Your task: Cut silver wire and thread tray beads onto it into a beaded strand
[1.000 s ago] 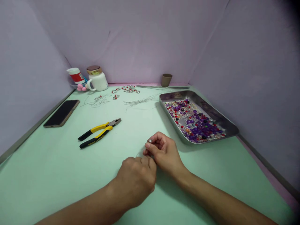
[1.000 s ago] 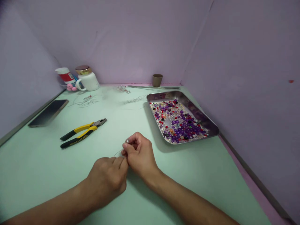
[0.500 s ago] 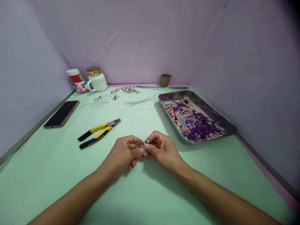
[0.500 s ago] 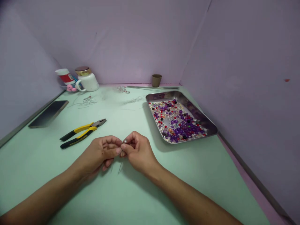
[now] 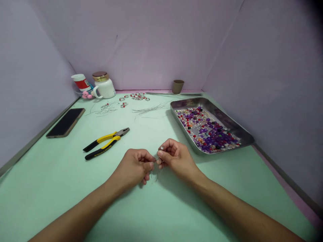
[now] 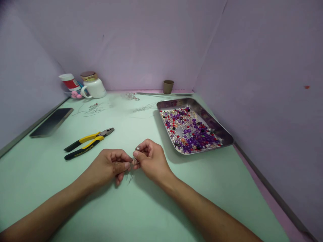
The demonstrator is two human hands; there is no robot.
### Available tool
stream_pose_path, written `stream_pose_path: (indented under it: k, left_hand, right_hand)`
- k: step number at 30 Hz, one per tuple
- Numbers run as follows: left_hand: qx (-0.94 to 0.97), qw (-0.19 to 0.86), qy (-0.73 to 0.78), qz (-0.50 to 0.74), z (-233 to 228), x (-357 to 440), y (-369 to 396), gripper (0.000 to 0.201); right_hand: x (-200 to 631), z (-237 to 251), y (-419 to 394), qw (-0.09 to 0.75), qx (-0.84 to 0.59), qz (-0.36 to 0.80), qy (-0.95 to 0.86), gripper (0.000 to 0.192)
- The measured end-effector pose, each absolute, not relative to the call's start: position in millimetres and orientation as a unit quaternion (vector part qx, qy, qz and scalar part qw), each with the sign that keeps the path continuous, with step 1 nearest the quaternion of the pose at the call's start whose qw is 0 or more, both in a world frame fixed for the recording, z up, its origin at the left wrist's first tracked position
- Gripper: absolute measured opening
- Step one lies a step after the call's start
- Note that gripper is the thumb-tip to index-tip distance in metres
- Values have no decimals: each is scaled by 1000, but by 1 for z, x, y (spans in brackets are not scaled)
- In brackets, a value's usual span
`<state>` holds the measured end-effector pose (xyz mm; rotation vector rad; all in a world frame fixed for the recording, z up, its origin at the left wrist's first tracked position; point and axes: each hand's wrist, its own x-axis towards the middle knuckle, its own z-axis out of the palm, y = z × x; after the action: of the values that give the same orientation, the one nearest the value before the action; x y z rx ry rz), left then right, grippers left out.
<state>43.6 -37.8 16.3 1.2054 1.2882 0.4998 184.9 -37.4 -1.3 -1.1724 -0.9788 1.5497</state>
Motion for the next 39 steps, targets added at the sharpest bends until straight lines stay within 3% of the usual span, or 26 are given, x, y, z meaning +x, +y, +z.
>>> stream_pose_path:
  k: [13, 25, 32, 39]
  left_hand:
    - [509, 575, 580, 271, 8, 57, -51, 7]
    - [618, 426, 617, 238, 15, 50, -50, 13]
    - [712, 361, 558, 229, 14, 57, -59, 16]
    - [672, 410, 575, 222, 11, 59, -58, 15]
  right_hand:
    - [192, -3, -29, 604, -472, 562, -310, 24]
    - [191, -1, -29, 606, -480, 519, -365, 17]
    - [188, -10, -32, 592, -477, 510, -403, 16]
    - [188, -13, -33, 578, -511, 477, -421, 15]
